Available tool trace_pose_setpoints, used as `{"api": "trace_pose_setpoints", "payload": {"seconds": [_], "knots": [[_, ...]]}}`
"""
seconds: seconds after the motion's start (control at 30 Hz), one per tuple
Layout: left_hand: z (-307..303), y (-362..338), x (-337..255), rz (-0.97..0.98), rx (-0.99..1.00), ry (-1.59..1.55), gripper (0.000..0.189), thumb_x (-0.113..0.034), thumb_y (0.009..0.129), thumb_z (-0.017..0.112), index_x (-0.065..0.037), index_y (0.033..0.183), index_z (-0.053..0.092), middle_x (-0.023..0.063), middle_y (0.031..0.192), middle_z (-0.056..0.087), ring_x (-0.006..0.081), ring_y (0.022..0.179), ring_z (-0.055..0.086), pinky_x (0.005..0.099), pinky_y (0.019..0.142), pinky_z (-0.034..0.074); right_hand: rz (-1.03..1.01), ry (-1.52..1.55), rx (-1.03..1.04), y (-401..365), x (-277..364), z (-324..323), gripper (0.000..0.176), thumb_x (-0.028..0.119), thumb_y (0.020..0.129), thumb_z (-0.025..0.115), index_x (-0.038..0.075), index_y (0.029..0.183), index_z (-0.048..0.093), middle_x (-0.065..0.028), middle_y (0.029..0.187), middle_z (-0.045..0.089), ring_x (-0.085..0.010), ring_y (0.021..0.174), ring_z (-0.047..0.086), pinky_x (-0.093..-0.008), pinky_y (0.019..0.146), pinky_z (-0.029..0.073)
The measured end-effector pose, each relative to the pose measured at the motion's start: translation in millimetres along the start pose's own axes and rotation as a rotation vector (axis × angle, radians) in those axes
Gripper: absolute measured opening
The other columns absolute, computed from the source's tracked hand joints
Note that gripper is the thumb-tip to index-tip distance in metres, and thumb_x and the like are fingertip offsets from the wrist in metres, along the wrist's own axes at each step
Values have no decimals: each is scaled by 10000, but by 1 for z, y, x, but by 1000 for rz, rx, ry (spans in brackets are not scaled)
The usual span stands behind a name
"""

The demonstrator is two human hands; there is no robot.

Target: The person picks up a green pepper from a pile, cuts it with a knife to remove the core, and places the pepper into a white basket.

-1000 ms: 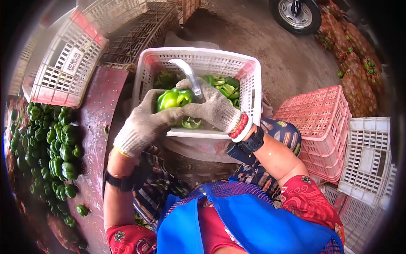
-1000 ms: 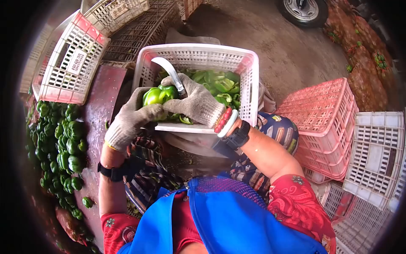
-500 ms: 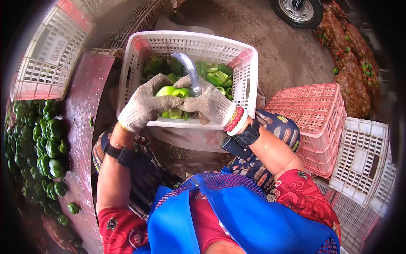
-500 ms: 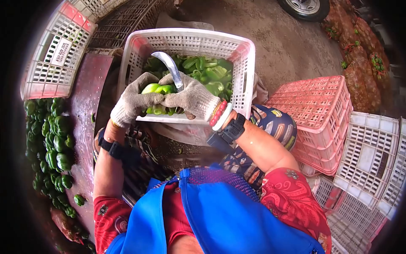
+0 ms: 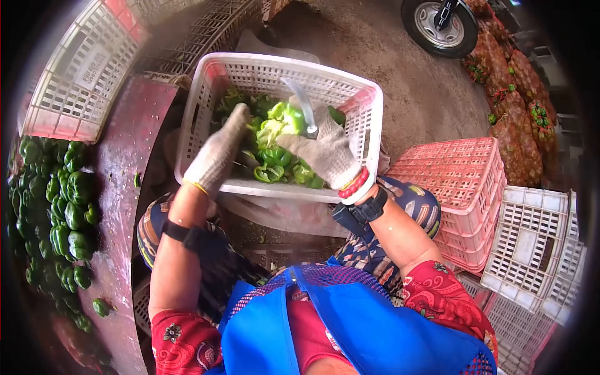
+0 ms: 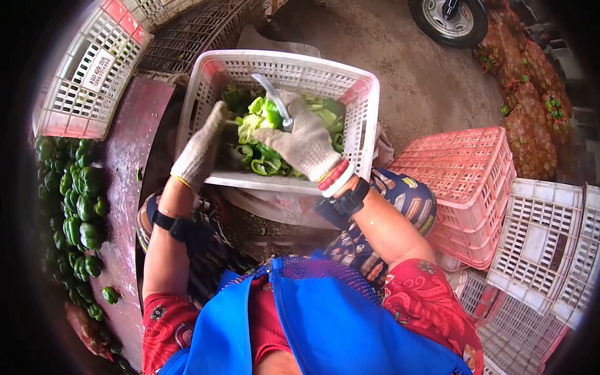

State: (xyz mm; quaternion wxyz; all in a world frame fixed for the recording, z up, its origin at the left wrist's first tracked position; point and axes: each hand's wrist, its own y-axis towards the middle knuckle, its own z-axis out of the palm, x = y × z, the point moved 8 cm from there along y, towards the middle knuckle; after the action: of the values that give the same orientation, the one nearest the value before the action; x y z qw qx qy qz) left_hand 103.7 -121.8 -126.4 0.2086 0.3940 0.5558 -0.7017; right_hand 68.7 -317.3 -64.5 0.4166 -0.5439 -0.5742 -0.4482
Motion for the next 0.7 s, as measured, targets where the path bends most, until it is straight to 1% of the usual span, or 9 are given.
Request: {"api": "trace_pose_setpoints", "payload": {"seconds": [0.07,0.1,0.17,0.3,0.37,0.5,0.57,0.67,0.7], "knots": [[33,-16,-8,92,69,-102,602,-559,1064,530,-44,1351,648,24,1155,714,94,911,665,239,810,543,-179,-66,-48,-3,0,11,681,136,778,910,72,1363,568,-89,1197,670,-172,1044,653,-338,951,546],[38,-17,-16,217,4,-46,566,-576,1057,535,-56,1218,690,-9,990,707,72,765,632,221,662,510,-280,-213,-77,-7,14,15,666,111,763,903,80,1340,572,-96,1188,673,-202,1063,662,-339,960,542],[33,-19,-3,-45,76,74,489,-516,1072,547,-56,1112,707,-43,856,646,48,715,568,230,607,464,-223,-247,-71,-10,3,24,637,84,767,883,86,1322,571,-103,1165,670,-226,1070,666,-345,952,540],[24,-7,-16,371,-93,348,441,-429,1053,595,-4,1095,708,72,819,686,105,753,615,336,678,508,-12,-72,-74,-7,-13,26,579,77,794,854,90,1297,566,-91,1122,660,-209,1049,662,-359,925,544],[23,-19,-26,411,-160,255,358,-354,1040,636,-5,1068,710,90,764,670,120,712,607,346,662,502,81,29,-77,-6,-18,29,549,79,804,844,89,1277,565,-75,1091,655,-198,1014,660,-365,900,548],[22,-35,-59,683,-292,543,219,-245,1042,664,-31,1018,702,-41,831,614,39,738,503,242,622,424,384,293,24,-12,-32,39,527,212,868,807,80,1312,554,-82,1010,669,-215,910,681,-370,849,560],[8,-24,-46,460,-309,-121,315,-385,1067,592,-84,1042,680,-44,784,605,76,629,540,250,569,443,420,236,39,-10,-45,40,623,352,882,807,81,1378,544,-130,1016,703,-255,926,705,-394,859,561],[2,-27,-32,145,-162,-601,471,-601,1025,565,-140,970,645,-25,702,550,98,498,438,266,515,390,354,-556,150,12,-53,11,777,492,856,811,101,1468,535,-180,1109,736,-305,1024,719,-414,910,546],[3,-26,-23,61,-117,-673,476,-614,1025,555,-147,975,636,-3,689,571,104,472,411,271,498,359,461,-579,177,12,-39,7,719,477,853,828,94,1413,591,-158,1085,742,-273,1002,717,-383,907,545]]}}
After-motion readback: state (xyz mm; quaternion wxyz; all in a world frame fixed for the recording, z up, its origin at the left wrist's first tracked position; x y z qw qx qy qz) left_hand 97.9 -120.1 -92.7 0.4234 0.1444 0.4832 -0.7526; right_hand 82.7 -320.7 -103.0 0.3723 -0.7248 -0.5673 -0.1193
